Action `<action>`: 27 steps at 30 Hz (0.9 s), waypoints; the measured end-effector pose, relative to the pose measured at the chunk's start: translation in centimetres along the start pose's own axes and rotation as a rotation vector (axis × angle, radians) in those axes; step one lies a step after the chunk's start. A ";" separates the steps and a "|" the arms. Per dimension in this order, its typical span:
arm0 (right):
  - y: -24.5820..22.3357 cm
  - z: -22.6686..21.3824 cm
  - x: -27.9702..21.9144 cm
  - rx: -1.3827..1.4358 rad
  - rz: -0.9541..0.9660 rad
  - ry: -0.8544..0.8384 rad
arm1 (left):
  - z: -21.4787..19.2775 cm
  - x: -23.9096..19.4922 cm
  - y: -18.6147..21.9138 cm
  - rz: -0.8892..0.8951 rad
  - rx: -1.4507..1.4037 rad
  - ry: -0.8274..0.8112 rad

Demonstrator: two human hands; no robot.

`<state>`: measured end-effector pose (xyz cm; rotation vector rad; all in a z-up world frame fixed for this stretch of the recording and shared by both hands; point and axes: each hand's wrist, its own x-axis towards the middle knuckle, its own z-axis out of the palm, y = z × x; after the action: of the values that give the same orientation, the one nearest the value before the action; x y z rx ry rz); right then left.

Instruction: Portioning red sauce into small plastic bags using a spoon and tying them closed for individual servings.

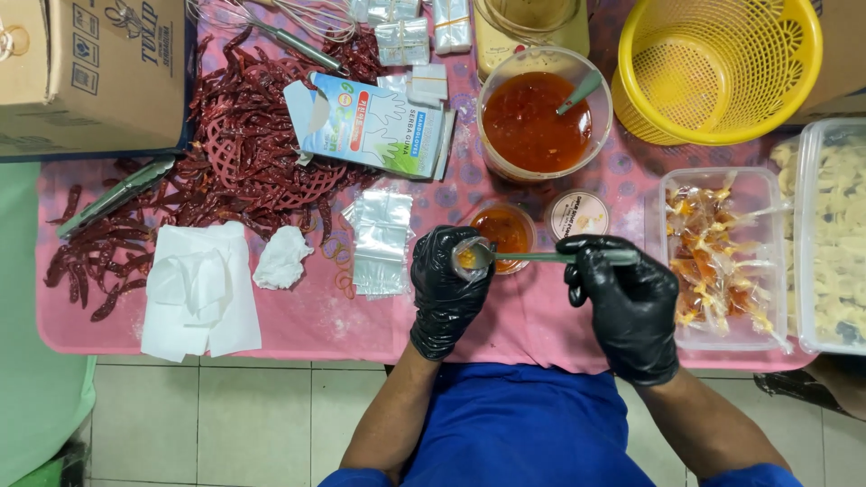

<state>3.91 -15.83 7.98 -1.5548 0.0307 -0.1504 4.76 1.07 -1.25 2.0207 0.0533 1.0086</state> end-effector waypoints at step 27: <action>5.1 -0.2 2.1 -0.363 -0.216 -0.244 | -0.4 -1.2 -3.3 0.017 0.114 0.100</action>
<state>6.38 -16.19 3.08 -1.9282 -0.3191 -0.1285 4.68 2.96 -4.22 2.0745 0.1505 1.1397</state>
